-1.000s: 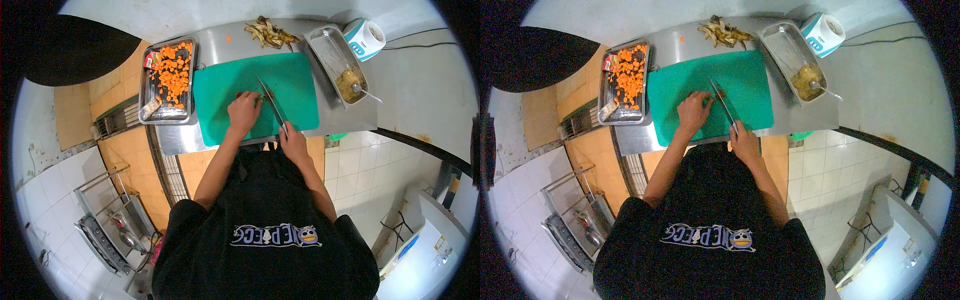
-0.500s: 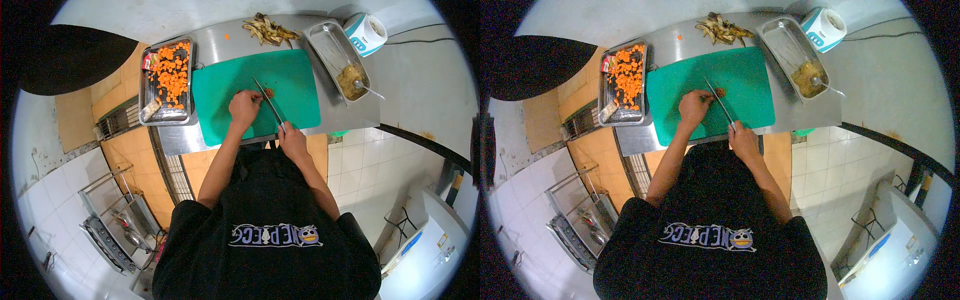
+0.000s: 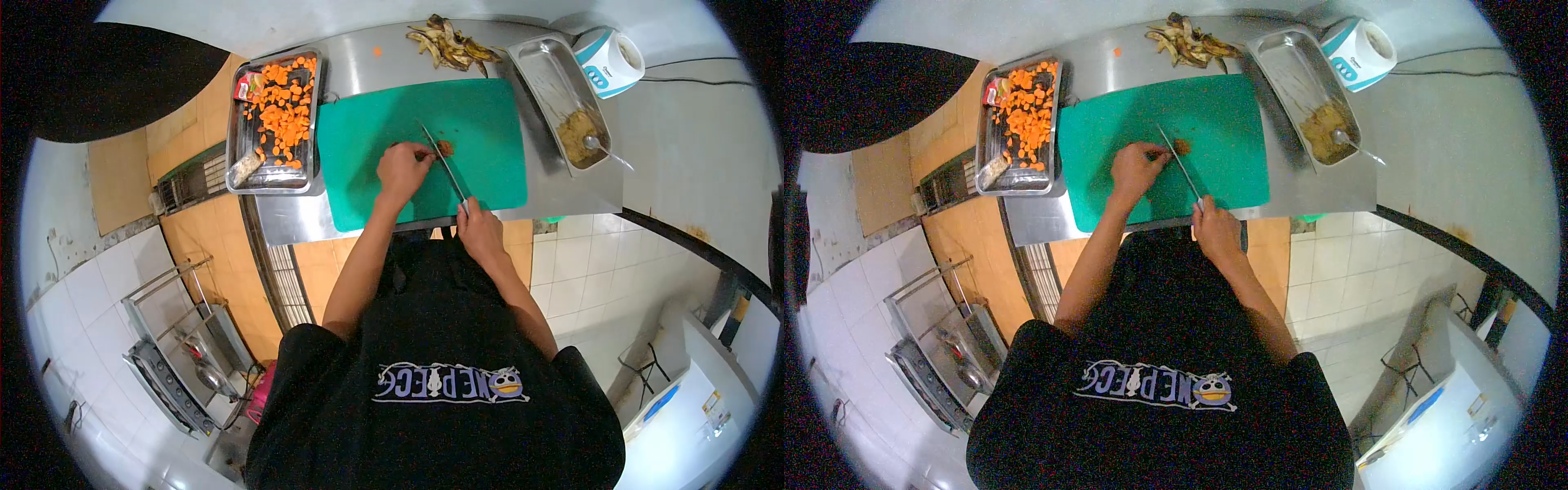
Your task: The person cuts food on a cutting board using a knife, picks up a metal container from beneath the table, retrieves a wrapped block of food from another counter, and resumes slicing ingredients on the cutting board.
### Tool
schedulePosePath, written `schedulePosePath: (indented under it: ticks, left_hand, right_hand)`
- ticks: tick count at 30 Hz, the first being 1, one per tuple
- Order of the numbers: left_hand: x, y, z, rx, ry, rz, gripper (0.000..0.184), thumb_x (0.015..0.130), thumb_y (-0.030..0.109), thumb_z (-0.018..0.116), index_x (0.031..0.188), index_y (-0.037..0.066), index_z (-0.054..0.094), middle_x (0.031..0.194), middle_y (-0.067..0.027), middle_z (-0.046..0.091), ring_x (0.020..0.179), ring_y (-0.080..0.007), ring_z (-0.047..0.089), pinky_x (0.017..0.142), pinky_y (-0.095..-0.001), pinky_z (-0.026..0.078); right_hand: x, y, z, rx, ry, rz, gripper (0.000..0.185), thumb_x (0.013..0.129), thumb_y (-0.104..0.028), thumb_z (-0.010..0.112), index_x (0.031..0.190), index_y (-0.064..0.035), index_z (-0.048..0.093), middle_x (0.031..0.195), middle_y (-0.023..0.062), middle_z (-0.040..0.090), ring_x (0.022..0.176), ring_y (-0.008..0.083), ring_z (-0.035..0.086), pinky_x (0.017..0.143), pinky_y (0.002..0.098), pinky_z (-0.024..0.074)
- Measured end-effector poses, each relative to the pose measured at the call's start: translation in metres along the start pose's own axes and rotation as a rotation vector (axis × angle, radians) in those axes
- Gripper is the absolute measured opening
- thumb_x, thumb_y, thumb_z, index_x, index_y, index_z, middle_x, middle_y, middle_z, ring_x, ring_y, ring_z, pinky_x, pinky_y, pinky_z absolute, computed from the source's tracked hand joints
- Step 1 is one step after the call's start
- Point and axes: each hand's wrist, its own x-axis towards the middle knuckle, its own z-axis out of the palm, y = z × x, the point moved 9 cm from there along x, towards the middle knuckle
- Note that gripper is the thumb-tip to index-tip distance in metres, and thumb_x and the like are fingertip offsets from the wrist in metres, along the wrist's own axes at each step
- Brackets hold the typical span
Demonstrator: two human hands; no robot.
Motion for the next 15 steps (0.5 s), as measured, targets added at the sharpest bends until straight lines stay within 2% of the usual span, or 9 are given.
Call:
schedulePosePath:
  ticks: [9,11,15]
  left_hand:
    - [0.0031,-0.0036,0.0044,0.001,-0.033,-0.051,0.025,0.082,0.039,0.078,0.097,0.02,0.082,0.091,-0.0127,0.076,0.081,-0.0346,0.073,0.074,-0.0456,0.059]
    - [0.0039,-0.0051,0.0045,-0.031,-0.021,-0.041,0.022,0.081,0.036,0.079,0.092,0.017,0.081,0.087,-0.0144,0.075,0.083,-0.0353,0.072,0.071,-0.0481,0.058]
    - [0.0051,-0.0057,0.0046,-0.035,-0.027,-0.046,0.022,0.082,0.036,0.079,0.092,0.017,0.081,0.088,-0.0144,0.075,0.083,-0.0355,0.072,0.071,-0.0481,0.058]
  right_hand:
    - [-0.0034,-0.0005,0.0015,-0.051,0.045,-0.022,0.028,0.103,-0.033,0.053,0.104,-0.0045,0.055,0.066,0.021,0.067,0.06,0.0427,0.068,0.054,0.0549,0.053]
    - [-0.0037,-0.001,0.0016,-0.063,0.053,-0.017,0.028,0.103,-0.033,0.053,0.104,-0.005,0.054,0.066,0.0208,0.067,0.06,0.0424,0.068,0.053,0.0548,0.0529]
    - [-0.0031,-0.001,0.0022,-0.062,0.048,-0.017,0.027,0.104,-0.032,0.053,0.105,-0.005,0.053,0.066,0.021,0.067,0.059,0.0422,0.068,0.053,0.0549,0.053]
